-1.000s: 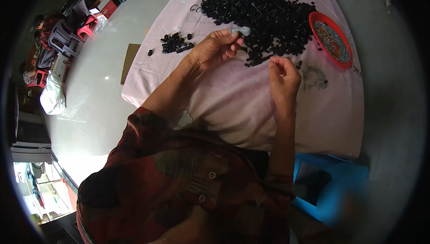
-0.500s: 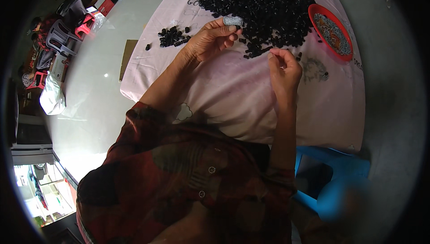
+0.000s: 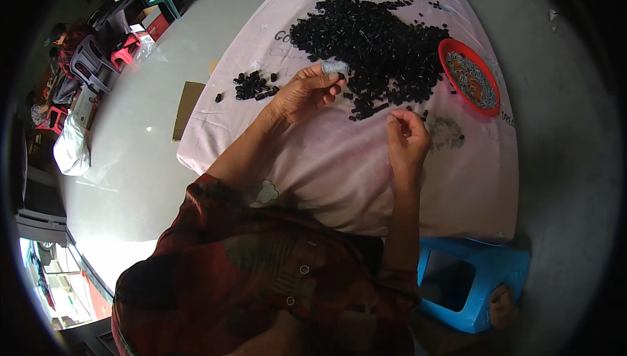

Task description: The person assembles small components by picking black plastic pieces and metal pins from the table, inserting the pins into the plastic pieces by hand, and placing the assembled parts in a pile on the table.

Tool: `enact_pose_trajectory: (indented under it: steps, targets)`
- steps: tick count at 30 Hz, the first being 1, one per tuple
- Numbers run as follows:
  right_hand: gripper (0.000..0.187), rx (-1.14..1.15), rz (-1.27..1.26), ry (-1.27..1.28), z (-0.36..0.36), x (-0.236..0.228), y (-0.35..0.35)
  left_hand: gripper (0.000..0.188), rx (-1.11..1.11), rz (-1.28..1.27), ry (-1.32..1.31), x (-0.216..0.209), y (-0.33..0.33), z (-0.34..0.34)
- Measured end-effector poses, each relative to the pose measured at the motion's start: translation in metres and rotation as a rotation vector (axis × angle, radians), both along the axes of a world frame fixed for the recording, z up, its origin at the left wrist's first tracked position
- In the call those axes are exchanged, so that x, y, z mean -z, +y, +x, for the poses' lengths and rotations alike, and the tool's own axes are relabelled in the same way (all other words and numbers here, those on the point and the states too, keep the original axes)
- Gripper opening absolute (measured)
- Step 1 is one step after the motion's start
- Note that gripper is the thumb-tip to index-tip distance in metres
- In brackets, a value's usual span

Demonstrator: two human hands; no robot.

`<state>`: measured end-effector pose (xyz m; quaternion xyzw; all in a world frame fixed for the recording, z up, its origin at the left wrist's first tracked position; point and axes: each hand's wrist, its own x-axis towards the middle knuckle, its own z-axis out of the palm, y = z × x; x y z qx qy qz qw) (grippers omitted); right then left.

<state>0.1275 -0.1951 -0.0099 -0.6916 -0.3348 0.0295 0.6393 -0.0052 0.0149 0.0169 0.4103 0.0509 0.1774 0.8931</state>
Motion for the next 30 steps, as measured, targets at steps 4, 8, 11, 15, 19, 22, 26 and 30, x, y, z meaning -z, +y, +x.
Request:
enact_pose_trajectory:
  steps: [4,8,11,15,19,22,26,30]
  targets:
    - [0.012,-0.042,0.032,0.039,-0.004,-0.005,0.001,0.01,0.017,0.045,0.004,0.001,0.0,-0.001]
    - [0.012,-0.041,-0.016,-0.011,-0.005,-0.005,0.003,0.01,0.029,0.078,0.001,0.005,0.002,0.0]
    - [0.013,-0.057,0.039,-0.011,0.002,0.001,0.006,0.009,0.018,0.105,0.033,0.003,0.002,0.002]
    - [0.017,-0.087,0.032,0.125,-0.015,-0.027,0.009,0.014,0.056,0.101,-0.003,0.007,0.002,0.004]
    - [0.018,-0.14,0.114,0.146,-0.031,-0.036,0.021,0.014,0.081,0.103,-0.002,0.008,0.001,0.001]
    - [0.019,-0.113,0.164,0.071,-0.037,-0.036,0.028,0.014,0.103,0.142,-0.008,0.01,-0.003,0.004]
    - [0.021,-0.116,0.204,0.072,-0.042,-0.033,0.036,0.012,0.114,0.208,0.019,0.01,-0.006,0.003]
    - [0.024,-0.124,0.206,0.038,-0.043,-0.031,0.037,0.013,0.126,0.26,0.048,0.009,-0.009,0.003]
